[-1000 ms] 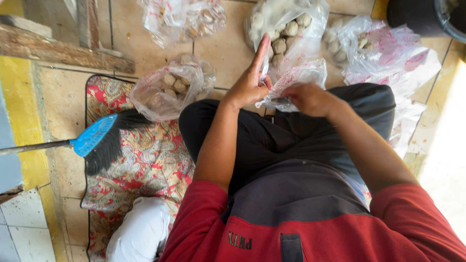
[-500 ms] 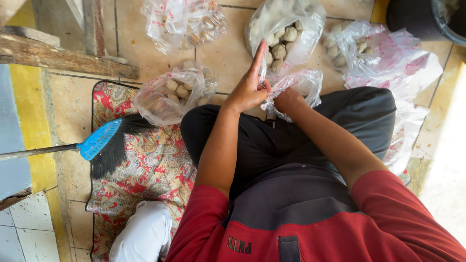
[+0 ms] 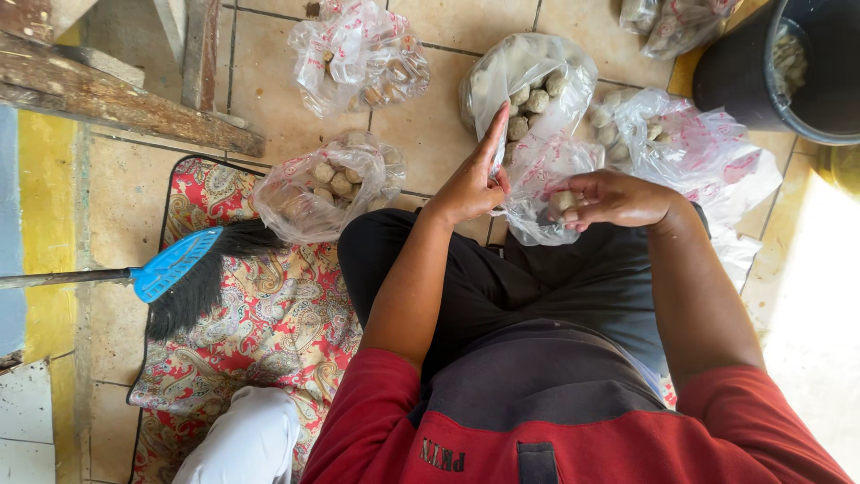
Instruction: The person sits on the floor and packs small, round food items into clear plastic bags. They fill each bag, tie it shut, and place it aside before repeating the process with a new bag.
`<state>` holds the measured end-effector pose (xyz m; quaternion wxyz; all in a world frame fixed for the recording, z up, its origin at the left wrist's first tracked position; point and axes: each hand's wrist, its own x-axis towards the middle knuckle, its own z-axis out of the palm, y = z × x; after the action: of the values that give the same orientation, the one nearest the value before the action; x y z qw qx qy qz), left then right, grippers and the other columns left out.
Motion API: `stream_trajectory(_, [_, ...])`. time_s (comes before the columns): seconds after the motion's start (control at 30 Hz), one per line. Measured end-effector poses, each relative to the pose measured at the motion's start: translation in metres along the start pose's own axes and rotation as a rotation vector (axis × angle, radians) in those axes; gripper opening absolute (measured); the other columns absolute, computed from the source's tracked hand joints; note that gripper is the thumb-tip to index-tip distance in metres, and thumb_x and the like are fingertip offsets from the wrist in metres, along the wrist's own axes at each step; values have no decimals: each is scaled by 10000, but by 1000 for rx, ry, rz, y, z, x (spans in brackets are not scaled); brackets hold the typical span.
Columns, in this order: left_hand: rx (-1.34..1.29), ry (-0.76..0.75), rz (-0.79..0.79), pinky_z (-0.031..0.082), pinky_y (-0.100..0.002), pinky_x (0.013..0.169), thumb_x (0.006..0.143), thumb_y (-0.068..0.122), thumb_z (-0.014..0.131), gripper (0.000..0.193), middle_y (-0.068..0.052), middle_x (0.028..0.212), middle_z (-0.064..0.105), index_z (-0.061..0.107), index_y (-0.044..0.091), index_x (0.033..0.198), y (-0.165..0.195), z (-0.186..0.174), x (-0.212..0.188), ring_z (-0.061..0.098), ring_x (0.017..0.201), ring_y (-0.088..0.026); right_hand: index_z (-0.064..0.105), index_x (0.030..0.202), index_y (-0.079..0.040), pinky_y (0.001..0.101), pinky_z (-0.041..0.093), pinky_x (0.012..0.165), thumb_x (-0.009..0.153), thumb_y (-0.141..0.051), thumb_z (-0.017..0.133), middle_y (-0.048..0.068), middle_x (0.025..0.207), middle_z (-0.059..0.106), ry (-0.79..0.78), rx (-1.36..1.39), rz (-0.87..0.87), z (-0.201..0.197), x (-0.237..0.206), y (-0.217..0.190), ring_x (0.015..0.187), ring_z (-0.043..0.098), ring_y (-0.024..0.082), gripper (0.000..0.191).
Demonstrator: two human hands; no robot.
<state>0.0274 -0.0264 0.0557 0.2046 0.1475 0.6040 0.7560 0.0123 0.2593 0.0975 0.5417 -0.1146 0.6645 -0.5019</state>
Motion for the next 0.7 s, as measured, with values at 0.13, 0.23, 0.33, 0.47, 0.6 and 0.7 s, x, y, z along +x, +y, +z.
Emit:
stream_trajectory(0.13, [33, 7, 69, 548, -269, 735, 732, -241, 535, 1197, -91, 1793, 96, 27, 249, 1698, -5, -2, -3, 552, 853, -118, 618, 1337, 39, 299, 565, 745, 903, -263, 735, 103, 1102, 722, -197, 370, -292, -6, 1, -20, 876, 670, 162, 542])
stream_trajectory(0.23, [63, -3, 45, 550, -267, 718, 727, -239, 527, 1180, -93, 1785, 94, 35, 242, 1687, -8, -4, -4, 553, 814, -120, 607, 1368, 69, 283, 560, 757, 966, -220, 694, 140, 1112, 721, -44, 552, -447, -12, 14, -16, 862, 662, 168, 503])
stream_trajectory(0.33, [70, 7, 34, 547, -260, 707, 725, -233, 519, 1180, -95, 1778, 124, 26, 246, 1683, -8, -1, -2, 549, 777, -119, 583, 1375, 73, 266, 548, 773, 968, -143, 684, 105, 1103, 667, 373, 409, -260, -19, 55, -6, 869, 636, 129, 473])
stream_trajectory(0.47, [17, 12, 64, 545, -260, 718, 728, -239, 516, 1183, -87, 1777, 115, 23, 257, 1682, -2, 0, 2, 558, 807, -117, 565, 1374, 38, 284, 575, 823, 913, -55, 709, 115, 1141, 656, 564, 477, -192, -45, 109, 7, 896, 646, 152, 492])
stream_trajectory(0.6, [7, 23, -8, 524, -252, 683, 738, -213, 513, 1158, -87, 1769, 130, 25, 260, 1675, 1, -2, -1, 549, 776, -113, 450, 1414, 45, 307, 615, 911, 953, -89, 731, 152, 1317, 616, 1024, 142, -268, -51, 112, 16, 1093, 699, 181, 557])
stream_trajectory(0.7, [34, 44, 1, 526, -247, 694, 758, -190, 539, 1146, -91, 1771, 147, 24, 260, 1678, -3, -6, -1, 562, 780, -119, 585, 1402, 25, 325, 612, 952, 1020, -134, 713, 194, 1347, 706, 1094, -187, -190, -21, 78, 19, 1149, 722, 213, 434])
